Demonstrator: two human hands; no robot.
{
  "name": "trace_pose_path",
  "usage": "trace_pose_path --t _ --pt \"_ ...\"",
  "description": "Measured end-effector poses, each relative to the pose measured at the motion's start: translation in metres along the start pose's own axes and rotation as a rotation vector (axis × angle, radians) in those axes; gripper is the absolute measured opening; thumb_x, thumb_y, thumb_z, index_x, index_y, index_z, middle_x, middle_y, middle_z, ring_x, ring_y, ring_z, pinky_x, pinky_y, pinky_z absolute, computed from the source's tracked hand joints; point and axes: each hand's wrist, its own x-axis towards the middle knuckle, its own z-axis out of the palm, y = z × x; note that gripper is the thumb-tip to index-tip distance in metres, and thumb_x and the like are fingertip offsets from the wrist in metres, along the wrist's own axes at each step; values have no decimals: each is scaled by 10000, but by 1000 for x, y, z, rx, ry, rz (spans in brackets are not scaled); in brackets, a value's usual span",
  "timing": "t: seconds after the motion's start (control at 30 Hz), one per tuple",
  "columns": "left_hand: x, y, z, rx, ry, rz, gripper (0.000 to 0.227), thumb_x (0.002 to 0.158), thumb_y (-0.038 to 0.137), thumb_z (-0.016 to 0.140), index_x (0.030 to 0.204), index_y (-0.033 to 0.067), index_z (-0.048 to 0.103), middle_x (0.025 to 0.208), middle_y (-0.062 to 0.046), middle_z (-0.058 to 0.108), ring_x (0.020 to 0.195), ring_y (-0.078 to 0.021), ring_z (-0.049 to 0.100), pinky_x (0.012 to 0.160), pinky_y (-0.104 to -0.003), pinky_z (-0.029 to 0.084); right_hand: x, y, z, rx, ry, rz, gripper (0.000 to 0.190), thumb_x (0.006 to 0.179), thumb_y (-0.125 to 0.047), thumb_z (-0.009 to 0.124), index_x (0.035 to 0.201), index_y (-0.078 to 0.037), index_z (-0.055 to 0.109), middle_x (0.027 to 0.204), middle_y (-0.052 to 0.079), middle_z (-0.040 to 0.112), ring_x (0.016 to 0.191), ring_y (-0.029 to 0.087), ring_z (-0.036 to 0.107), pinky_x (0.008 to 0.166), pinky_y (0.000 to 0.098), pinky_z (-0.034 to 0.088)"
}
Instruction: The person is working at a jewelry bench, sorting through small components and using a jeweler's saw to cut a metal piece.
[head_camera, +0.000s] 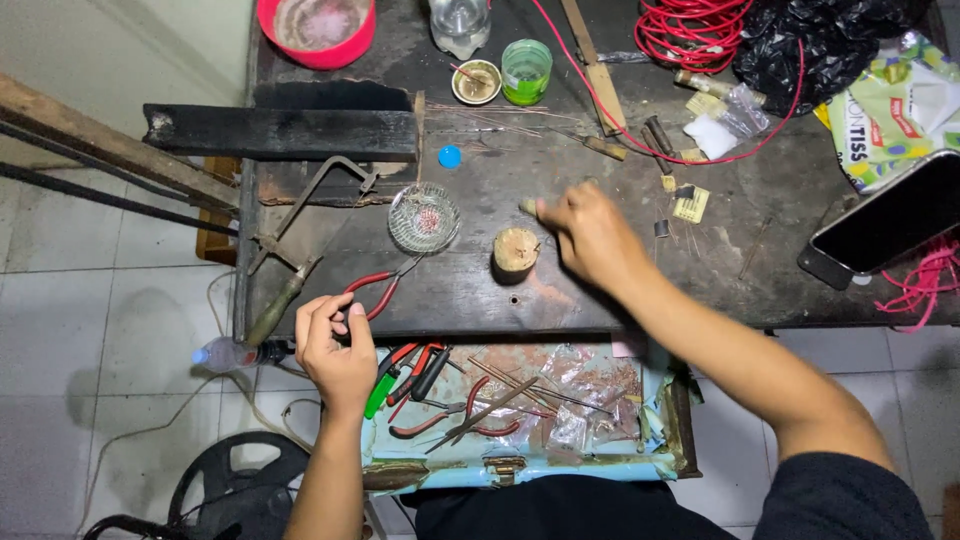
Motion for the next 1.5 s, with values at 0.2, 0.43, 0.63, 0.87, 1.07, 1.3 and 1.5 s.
trace_pose_path --t 0.2,0.43,0.63,0.87,1.07,1.3,1.5 --pt "-1 1 2 -1 -10 6 140 877 -45 740 1002 18 755 958 -102 656 694 -205 580 646 -293 503 -67 -38 -20 76 -141 134 86 884 -118 705 904 -109 788 770 116 642 805 322 663 775 396 558" --pt "-4 4 1 -29 -10 15 141 894 -75 730 1018 -9 745 967 -122 636 713 -211 566 651 -293 504 -30 -18 1 99 70 230 95 913 -158 738 908 -73 781 727 135 641 753 362 679 734 447 554" --pt "-5 -5 -1 -85 12 -31 165 896 -98 715 1041 -26 751 985 -139 624 745 -210 576 669 -281 520 -76 -54 -6 120 -19 257 129 914 -124 697 975 -103 808 745 142 638 770 358 679 737 420 560" --pt "-5 -1 3 -21 -10 40 144 894 -68 733 1023 -5 752 955 -114 618 699 -192 563 643 -298 498 -79 12 -31 -75 230 302 112 955 -133 733 1011 -120 829 763 78 621 753 295 661 755 386 550" --pt "-6 -3 0 -80 19 -26 169 900 -116 704 1044 -41 753 976 -145 624 726 -208 578 676 -292 517 -106 -45 -7 136 80 238 131 909 -123 699 950 -142 822 738 98 649 759 317 679 730 385 568" --pt "-6 -4 -1 -75 22 14 152 887 -111 717 1017 -39 748 961 -140 620 732 -212 589 640 -279 515 -60 4 -5 -185 277 217 96 966 -176 728 948 -144 818 744 66 575 742 285 635 692 384 529" --pt "-3 -3 1 -106 30 -30 135 907 -107 701 1025 -54 740 972 -150 622 757 -203 590 653 -273 523 -83 -36 -9 37 94 210 119 915 -124 695 940 -127 811 723 114 598 756 336 651 718 388 555"
